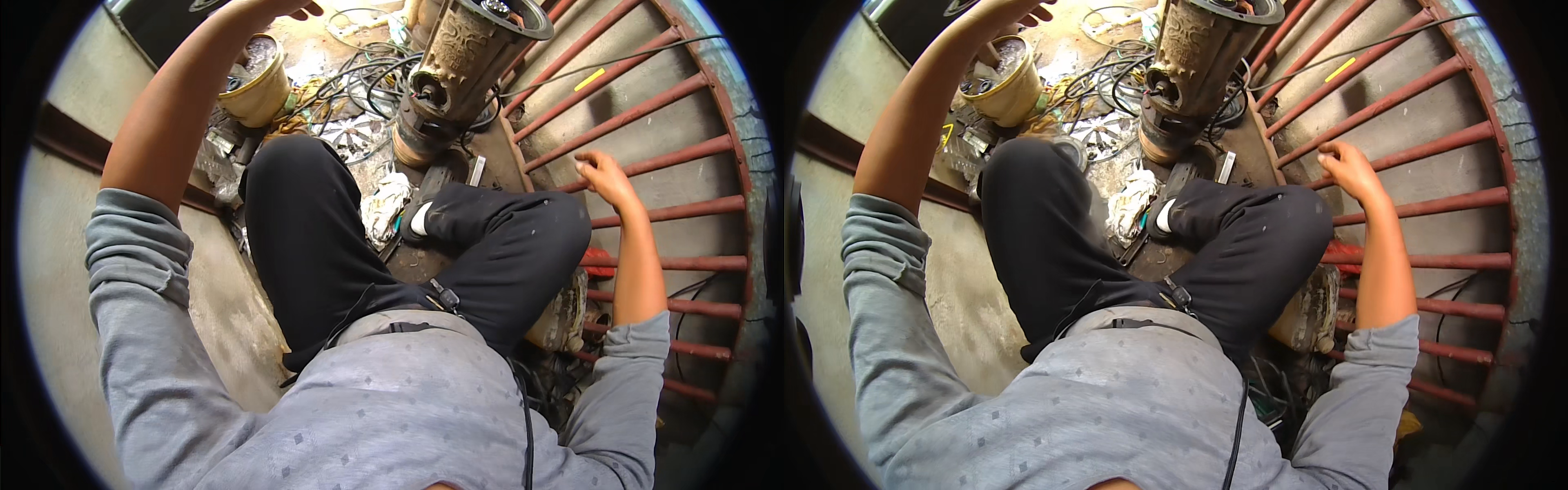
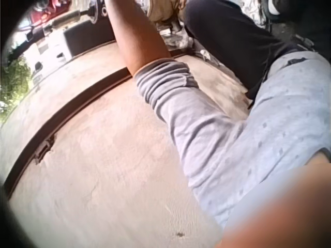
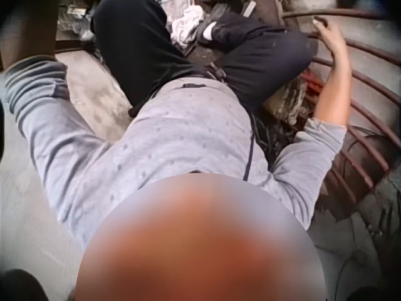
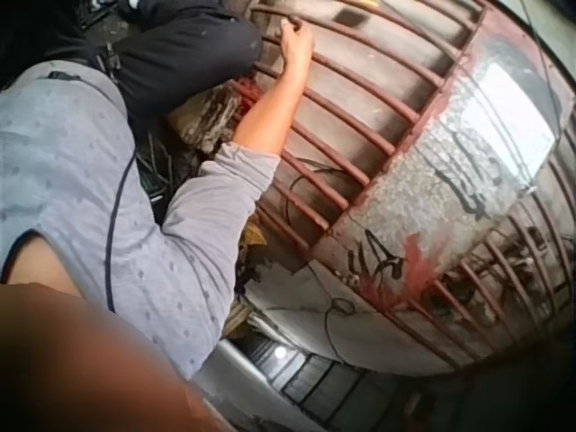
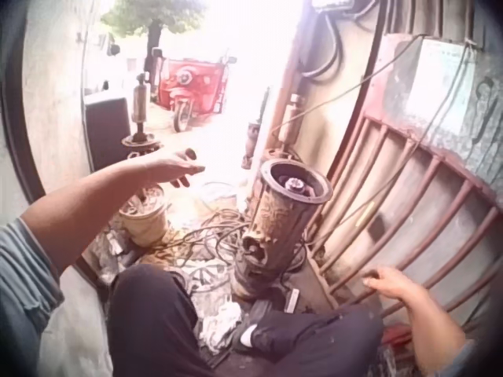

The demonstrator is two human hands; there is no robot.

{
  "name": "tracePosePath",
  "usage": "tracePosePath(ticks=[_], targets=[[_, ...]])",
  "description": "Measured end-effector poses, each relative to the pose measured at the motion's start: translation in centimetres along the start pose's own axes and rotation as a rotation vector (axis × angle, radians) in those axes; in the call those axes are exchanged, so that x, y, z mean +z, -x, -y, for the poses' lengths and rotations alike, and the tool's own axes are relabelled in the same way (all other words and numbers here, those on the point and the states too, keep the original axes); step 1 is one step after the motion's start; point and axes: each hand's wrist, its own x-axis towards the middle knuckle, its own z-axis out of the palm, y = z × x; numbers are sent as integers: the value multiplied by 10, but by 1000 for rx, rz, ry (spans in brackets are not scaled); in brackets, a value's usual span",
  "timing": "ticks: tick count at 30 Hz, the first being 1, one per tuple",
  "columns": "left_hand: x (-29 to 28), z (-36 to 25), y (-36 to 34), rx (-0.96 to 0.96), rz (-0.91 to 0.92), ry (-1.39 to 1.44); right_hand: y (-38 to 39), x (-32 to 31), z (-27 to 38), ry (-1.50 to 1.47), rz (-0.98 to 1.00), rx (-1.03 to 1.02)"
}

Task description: The person sits on the floor and uses a wrench to loosen and remove bolts from a cylindrical motor housing. They repeatedly reposition the motor, tighten and loosen fasteners, and inspect the interior components while working in a cluttered workshop.

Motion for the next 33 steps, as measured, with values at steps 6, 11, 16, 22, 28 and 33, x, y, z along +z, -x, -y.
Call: tracePosePath(ticks=[6, 11, 16, 22, 28, 33], targets=[[79, -47, -90, 651, -311, 166, 119, 11, -47, -120, -52, 425], [123, -131, -148, 770, -199, 255, 159, -46, -40, -213, -254, 484], [153, -145, -121, 653, 0, 237, 91, -10, -41, -287, -182, 267], [107, -79, -42, 776, -543, -183, -15, 96, -128, -280, 24, 358], [123, -54, 25, 770, -502, -212, -92, 206, -225, -458, 44, 621], [158, 8, 29, 464, -574, -5, -133, 288, -246, -812, -45, 850]])
